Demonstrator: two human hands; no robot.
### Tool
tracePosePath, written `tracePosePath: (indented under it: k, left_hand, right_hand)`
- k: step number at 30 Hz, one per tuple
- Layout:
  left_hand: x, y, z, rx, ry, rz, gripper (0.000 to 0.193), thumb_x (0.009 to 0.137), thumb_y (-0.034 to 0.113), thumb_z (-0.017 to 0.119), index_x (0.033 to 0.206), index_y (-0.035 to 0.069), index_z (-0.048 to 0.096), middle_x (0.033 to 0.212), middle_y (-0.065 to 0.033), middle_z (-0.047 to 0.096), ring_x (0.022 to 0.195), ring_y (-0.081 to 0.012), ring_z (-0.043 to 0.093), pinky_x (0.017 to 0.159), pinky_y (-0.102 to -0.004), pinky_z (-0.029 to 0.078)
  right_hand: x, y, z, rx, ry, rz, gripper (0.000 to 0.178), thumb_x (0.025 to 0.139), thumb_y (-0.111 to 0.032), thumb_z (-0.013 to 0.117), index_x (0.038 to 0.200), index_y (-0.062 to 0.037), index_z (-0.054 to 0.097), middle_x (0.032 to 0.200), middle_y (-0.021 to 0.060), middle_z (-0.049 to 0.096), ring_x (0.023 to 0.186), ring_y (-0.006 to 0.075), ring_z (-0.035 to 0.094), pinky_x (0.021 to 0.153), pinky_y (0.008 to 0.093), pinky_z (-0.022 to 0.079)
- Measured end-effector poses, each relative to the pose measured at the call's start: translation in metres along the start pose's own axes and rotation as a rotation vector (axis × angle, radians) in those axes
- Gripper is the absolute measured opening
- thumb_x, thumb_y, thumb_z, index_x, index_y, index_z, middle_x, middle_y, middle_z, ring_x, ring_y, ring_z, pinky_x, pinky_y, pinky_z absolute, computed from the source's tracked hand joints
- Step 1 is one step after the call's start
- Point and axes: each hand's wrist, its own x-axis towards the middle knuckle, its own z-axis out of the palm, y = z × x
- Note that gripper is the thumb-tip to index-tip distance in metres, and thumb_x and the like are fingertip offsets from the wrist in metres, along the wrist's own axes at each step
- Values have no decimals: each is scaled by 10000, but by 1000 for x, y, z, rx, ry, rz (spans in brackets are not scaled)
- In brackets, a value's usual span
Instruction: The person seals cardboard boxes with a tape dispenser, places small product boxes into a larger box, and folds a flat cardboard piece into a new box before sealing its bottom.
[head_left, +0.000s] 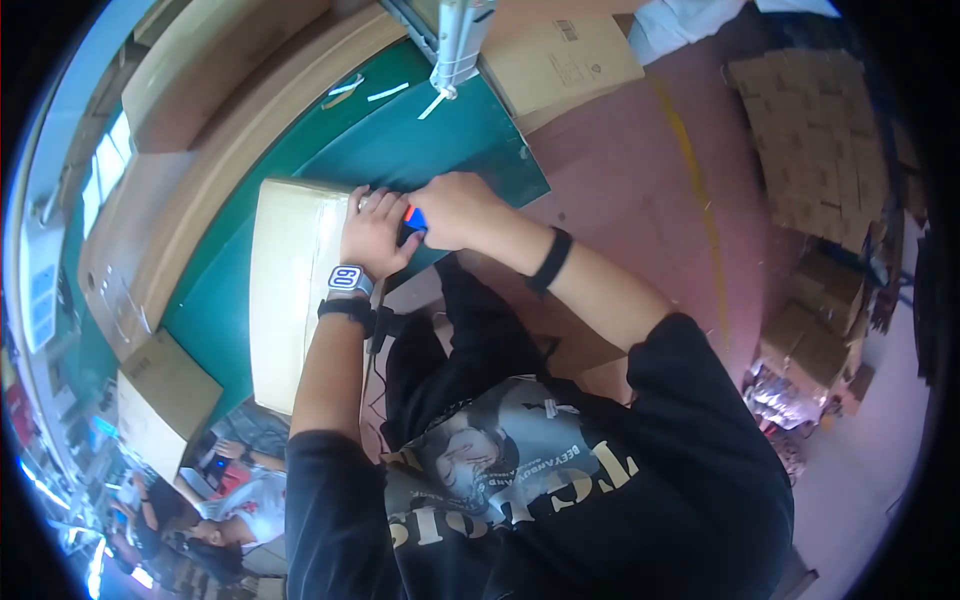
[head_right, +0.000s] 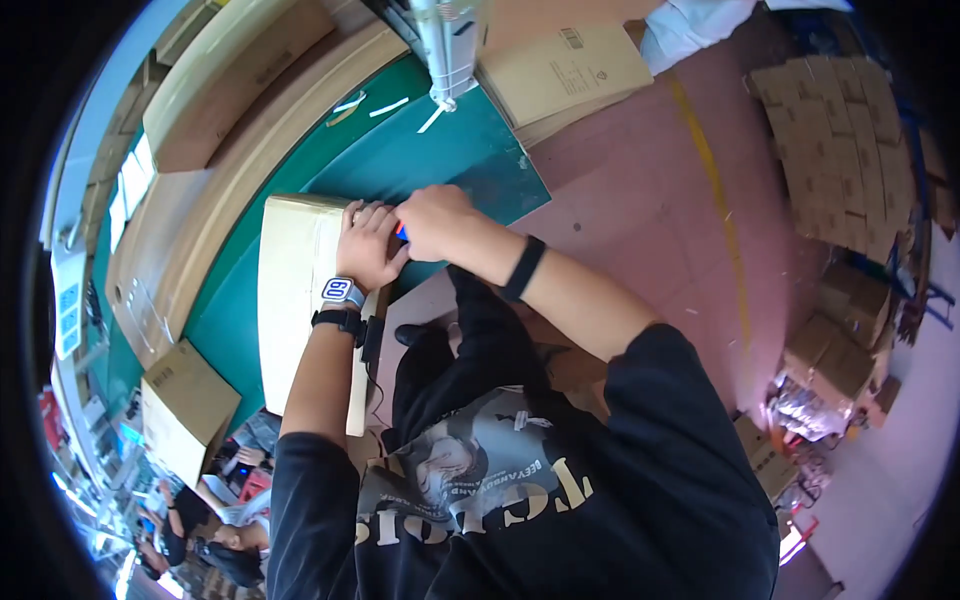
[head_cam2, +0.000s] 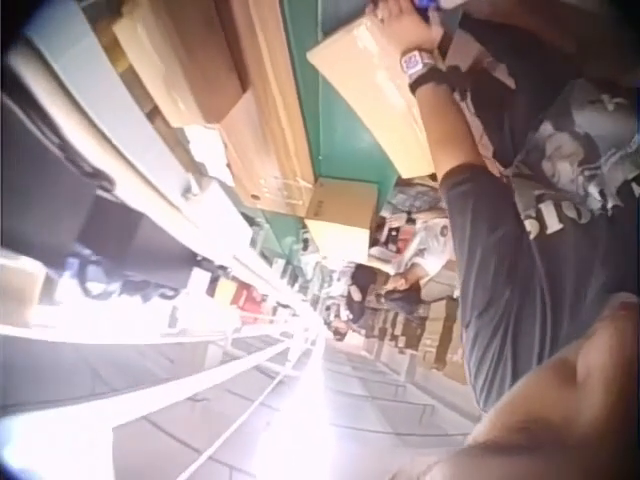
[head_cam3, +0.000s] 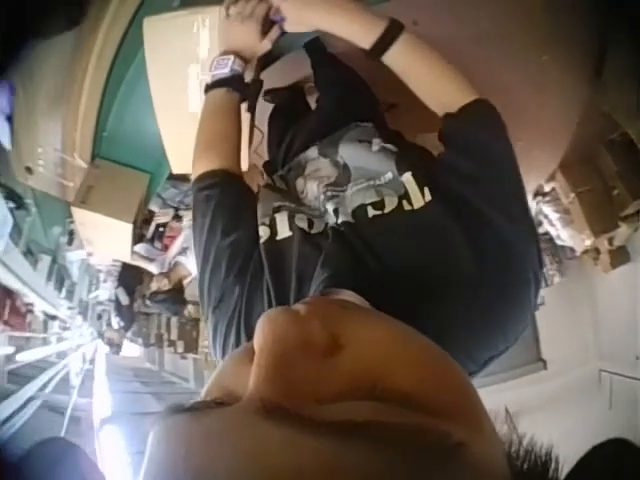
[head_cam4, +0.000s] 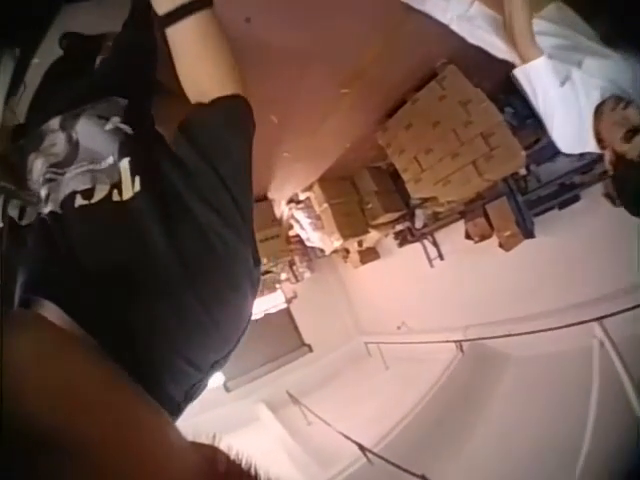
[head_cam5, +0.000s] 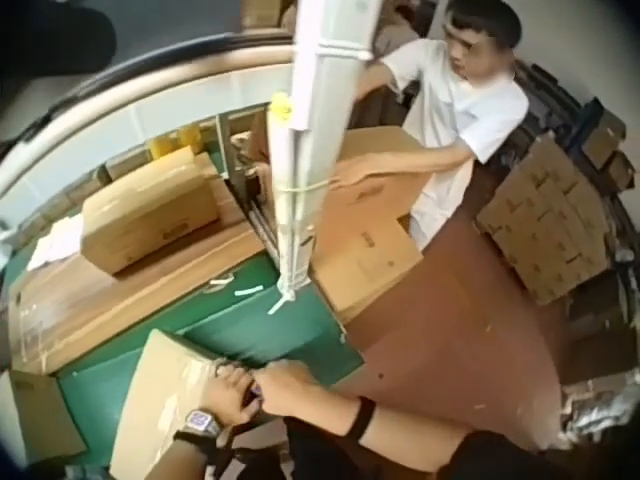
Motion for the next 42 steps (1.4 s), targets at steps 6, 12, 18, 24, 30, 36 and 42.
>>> tracePosePath:
  k: [6,12,18,24,30,36,42]
  left_hand:
    - [20,3,37,-6,68,-134,367,833,195,615,1160,30,626,1067,-150,668,1063,-310,597,1015,-476,381]
    - [43,6,25,93,124,-565,343,833,141,614,1155,25,615,1116,-175,641,1049,-312,591,983,-449,411]
    - [-74,5,6,35,209,-597,700,892,222,625,1479,-34,341,1539,-304,286,1449,-460,228,1170,-548,182]
    - [-345,-27,17,-168,659,-1650,754,943,492,585,1273,-175,461,1357,-360,481,1233,-470,493,1054,-482,395]
    - [-295,-78,-24,-543,814,-1964,605,947,422,604,1104,-162,583,1121,-335,638,1035,-427,630,925,-460,478]
    - [-182,-217,-70,-349,885,-1412,400,900,303,690,1012,-80,666,928,-225,719,828,-365,679,790,-468,501]
    - [-133,-401,26,-452,1069,-831,536,932,427,549,1324,62,557,1383,-164,540,1276,-354,479,1119,-463,341]
  right_hand:
    - [-35,68,163,-137,-235,166,262,707,-264,743,920,-112,770,969,118,736,962,290,711,776,460,554]
    - [-140,73,148,589,41,421,346,734,-225,680,1032,-49,689,910,146,726,862,375,697,786,435,549]
    - [-90,76,132,1486,245,284,408,768,-178,646,1137,-7,618,1038,158,686,966,337,661,866,389,514]
    - [76,-22,68,646,461,-107,635,772,-188,642,1352,11,477,1328,181,560,1247,306,535,1055,389,407]
    - [132,-48,64,952,243,187,567,709,-246,719,1204,-3,591,1098,194,680,1071,318,647,942,399,490]
    - [170,2,-19,1338,482,214,417,732,-147,658,1127,-18,631,1062,101,690,1064,236,634,926,357,488]
    - [305,45,-99,1304,445,110,297,826,-179,625,1069,-11,640,1036,68,656,985,203,600,914,351,473]
